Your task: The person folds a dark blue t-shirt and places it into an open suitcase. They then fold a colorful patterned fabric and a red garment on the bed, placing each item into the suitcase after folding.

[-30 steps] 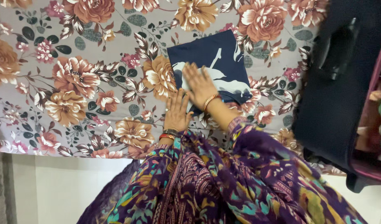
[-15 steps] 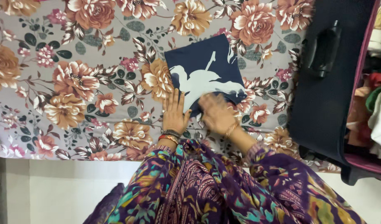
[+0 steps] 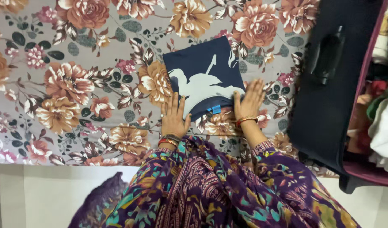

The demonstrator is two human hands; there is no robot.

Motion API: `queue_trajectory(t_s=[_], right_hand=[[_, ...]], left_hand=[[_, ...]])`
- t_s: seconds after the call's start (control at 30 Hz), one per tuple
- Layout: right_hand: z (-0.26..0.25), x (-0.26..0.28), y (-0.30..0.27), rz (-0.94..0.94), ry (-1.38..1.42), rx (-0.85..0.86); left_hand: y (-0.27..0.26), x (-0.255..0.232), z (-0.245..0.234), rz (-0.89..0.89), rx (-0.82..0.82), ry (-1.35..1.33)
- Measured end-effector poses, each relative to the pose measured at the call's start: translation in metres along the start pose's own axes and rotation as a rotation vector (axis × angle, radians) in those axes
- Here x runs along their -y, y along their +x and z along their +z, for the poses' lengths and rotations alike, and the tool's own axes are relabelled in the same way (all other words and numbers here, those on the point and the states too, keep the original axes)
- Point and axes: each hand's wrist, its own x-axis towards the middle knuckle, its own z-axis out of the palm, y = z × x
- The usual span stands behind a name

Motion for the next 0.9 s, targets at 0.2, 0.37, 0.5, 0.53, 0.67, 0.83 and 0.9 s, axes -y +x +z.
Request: queue_trajectory(t_s=[0.2,0.37,0.5,0.53,0.67,0.83,0.9], right_hand=[[0.01,0.083,0.05,-0.457,-0.072,0.255],[0.016,0.065,0.072,-0.427,-0.105,0.279],[0.021,0.04,0.087,-0.073,0.005,0.12],[0.019,0.043,0.092,-0.106,-0.002,0.125],[0.013,0.083,0.105,-0.395,-0.067,0.202],[0.014,0.112,0.125,-0.428,-0.085,0.322],[0.009,0.094,0.136,-0.375,-0.123,0.317]], left_hand=[[0.001,0.006,0.004,0.025,-0.041,-0.033],[0.001,0.004,0.0,-0.011,0.043,-0.023],[0.002,0.002,-0.002,-0.028,0.081,-0.029],[0.004,0.002,-0.003,-0.029,0.075,-0.033],[0.004,0.003,-0.001,-0.028,0.064,-0.008],[0.003,0.004,0.005,-0.022,0.06,0.01],[0.003,0.006,0.005,-0.018,0.059,-0.013]])
